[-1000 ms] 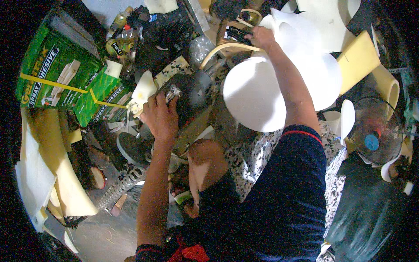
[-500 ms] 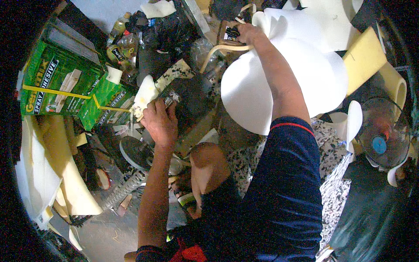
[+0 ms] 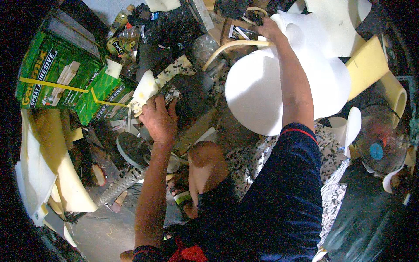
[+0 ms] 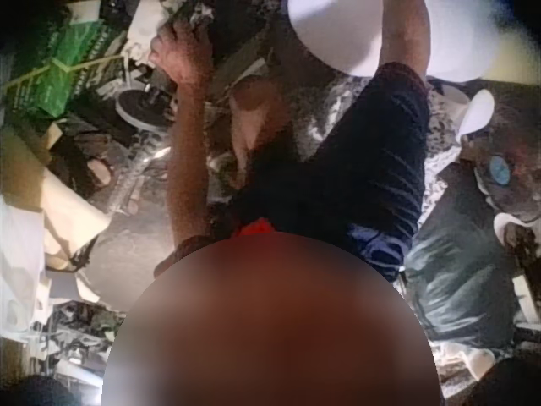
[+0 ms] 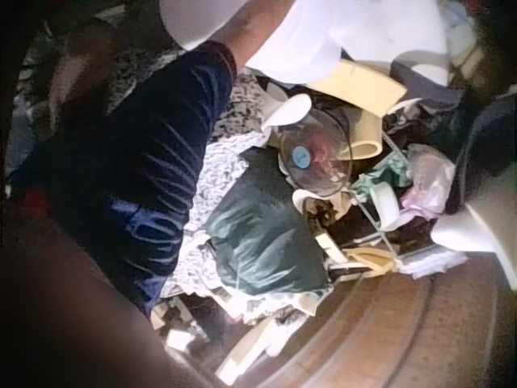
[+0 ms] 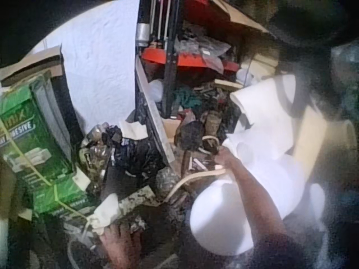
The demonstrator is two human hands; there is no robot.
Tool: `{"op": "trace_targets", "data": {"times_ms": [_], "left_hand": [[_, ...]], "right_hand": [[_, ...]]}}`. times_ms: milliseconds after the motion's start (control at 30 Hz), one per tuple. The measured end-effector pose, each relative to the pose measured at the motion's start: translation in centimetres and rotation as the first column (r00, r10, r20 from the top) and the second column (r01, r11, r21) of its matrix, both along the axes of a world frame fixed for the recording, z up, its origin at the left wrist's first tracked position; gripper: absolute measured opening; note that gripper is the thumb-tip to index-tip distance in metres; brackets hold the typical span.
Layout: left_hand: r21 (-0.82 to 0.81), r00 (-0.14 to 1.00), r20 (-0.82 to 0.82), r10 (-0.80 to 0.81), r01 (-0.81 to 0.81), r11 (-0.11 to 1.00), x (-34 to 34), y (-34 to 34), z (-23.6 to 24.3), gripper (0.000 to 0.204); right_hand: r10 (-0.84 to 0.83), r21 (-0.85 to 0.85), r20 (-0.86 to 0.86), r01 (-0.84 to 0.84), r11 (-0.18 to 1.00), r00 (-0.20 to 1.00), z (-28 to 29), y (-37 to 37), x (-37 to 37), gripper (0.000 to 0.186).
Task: The person sits on the floor and repairs a spray gun by wrapping its container with tape. They use scissors to cut the tape and a brush to clean the floor. The person also handles a wooden ring and a white circular object.
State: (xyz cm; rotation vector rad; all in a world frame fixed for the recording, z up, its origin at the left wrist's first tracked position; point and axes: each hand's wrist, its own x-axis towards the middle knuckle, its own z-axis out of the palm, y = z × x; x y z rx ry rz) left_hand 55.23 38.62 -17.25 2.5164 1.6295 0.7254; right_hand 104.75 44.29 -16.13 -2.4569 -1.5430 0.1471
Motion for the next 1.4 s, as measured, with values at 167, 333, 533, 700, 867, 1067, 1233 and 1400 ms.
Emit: {"op": "trace_targets", "data": {"times_ms": [167,333,533,700,867,1067,1233,1400], "left_hand": [[0.014,1.000,0.021,-0.005,0.005,1.000,0.0,0.0,0.0,0.034],[0.007,0.999,0.042,-0.008,0.007,1.000,0.0,0.1,0.1,0.033],[0.033,0.998,0.062,-0.019,0.017,0.999,0.1,0.0,0.1,0.034],[0.028,0.999,0.034,-0.011,0.010,1.000,0.1,-0.1,0.1,0.035],[0.031,1.000,-0.001,0.000,0.000,1.000,0.1,-0.1,-0.1,0.035],[0.030,1.000,0.016,0.004,-0.004,1.000,0.1,0.0,-0.2,0.034],[0.008,1.000,0.017,-0.002,0.002,1.000,0.1,0.0,-0.2,0.035],[0.000,1.000,0.006,-0.001,0.001,1.000,0.0,0.0,-0.1,0.034]], "right_hand": [[-0.083,0.164,-0.034,0.087,0.983,0.996,-0.8,-0.9,-0.1,0.027],[-0.153,0.256,-0.207,0.204,0.945,0.966,-0.3,-2.7,-1.2,0.023],[-0.109,0.299,-0.397,0.241,0.923,0.911,-0.2,-3.8,-0.6,0.021],[-0.057,0.207,0.092,0.037,0.978,0.994,-1.0,-1.8,-2.3,0.036],[0.015,-0.063,0.009,-0.014,0.998,1.000,-1.3,0.5,-4.6,0.045],[-0.102,-0.028,-0.198,0.098,0.995,0.975,-1.5,1.8,-1.4,0.034],[0.030,-0.283,0.261,0.047,0.958,0.965,-2.8,3.1,-0.8,0.024],[-0.092,-0.264,0.230,0.153,0.952,0.969,-2.5,3.7,-3.8,0.029]]}}
